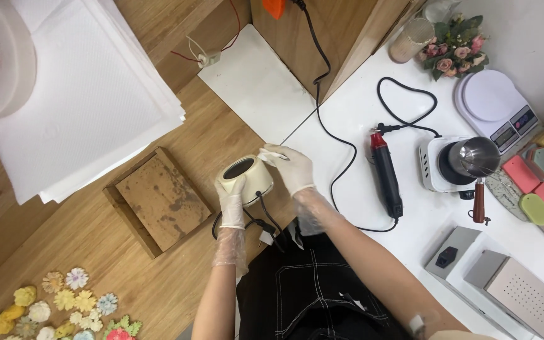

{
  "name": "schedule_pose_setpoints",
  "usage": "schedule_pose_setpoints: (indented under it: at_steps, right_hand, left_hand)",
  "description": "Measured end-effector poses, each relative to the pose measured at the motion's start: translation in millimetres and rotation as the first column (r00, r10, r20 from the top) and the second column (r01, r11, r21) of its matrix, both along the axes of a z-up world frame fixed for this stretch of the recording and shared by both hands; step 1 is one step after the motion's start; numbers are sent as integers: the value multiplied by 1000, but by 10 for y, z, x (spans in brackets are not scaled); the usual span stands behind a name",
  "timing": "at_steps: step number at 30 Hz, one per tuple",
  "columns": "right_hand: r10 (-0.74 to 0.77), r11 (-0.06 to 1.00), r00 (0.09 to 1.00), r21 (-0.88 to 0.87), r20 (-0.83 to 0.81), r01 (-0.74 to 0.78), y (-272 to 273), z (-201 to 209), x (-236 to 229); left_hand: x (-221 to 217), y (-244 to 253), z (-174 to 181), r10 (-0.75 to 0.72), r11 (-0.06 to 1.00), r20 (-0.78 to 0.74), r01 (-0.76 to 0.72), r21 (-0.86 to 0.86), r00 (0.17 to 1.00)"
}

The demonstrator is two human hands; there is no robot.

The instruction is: Cleaning a wax melter and heating the workspace surface using a heat gun and cloth in a candle studio.

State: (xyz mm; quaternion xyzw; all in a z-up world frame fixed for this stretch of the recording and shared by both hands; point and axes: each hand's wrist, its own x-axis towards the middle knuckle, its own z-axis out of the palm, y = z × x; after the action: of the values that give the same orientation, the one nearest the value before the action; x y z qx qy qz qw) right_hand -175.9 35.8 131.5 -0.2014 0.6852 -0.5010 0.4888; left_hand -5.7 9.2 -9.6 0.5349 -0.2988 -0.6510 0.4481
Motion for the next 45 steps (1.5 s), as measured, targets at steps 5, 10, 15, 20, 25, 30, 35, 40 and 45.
schedule_pose_setpoints:
  at_steps: [5, 10, 15, 20, 25, 30, 35, 40, 45]
  right_hand:
    - [171, 984, 972, -25, -162, -178, -19, -47, 345]
    - [216, 937, 823, -124, -526, -326, 233, -191, 471]
    - [107, 962, 935, -203, -339, -184, 82, -164, 294]
    - [315, 926, 654, 70, -688, -372, 245, -348, 429]
    - [130, 798, 591, -269, -796, -539, 197, -470, 388]
    - [208, 968, 976, -131, -62, -215, -190, -245, 263]
    - [297, 954, 953, 25, 59, -298, -274, -246, 210]
    - [426, 901, 862, 49, -275, -430, -153, -7, 347]
    - [406, 892, 828, -28, -388, -451, -1, -78, 320]
  left_hand:
    - [-38, -2, 185, 45, 999, -18, -46, -12, 999]
    - [-56, 4, 145, 46, 999, 48, -47, 19, 998]
    - [-31, 9, 74, 53, 998, 57, -54, 21, 997]
    - [-38, -107, 251, 71, 993, 58, -76, 93, 996]
    - [-39, -138, 377, 91, 994, 48, -94, 61, 995]
    - [-11, -105, 356, 79, 994, 74, -84, 63, 994]
    - [-56, -37, 197, 142, 990, 60, -142, -4, 988]
    - [-60, -32, 179, 237, 972, -56, -236, 17, 970]
    - [-100, -53, 112, 307, 948, 11, -304, -95, 952]
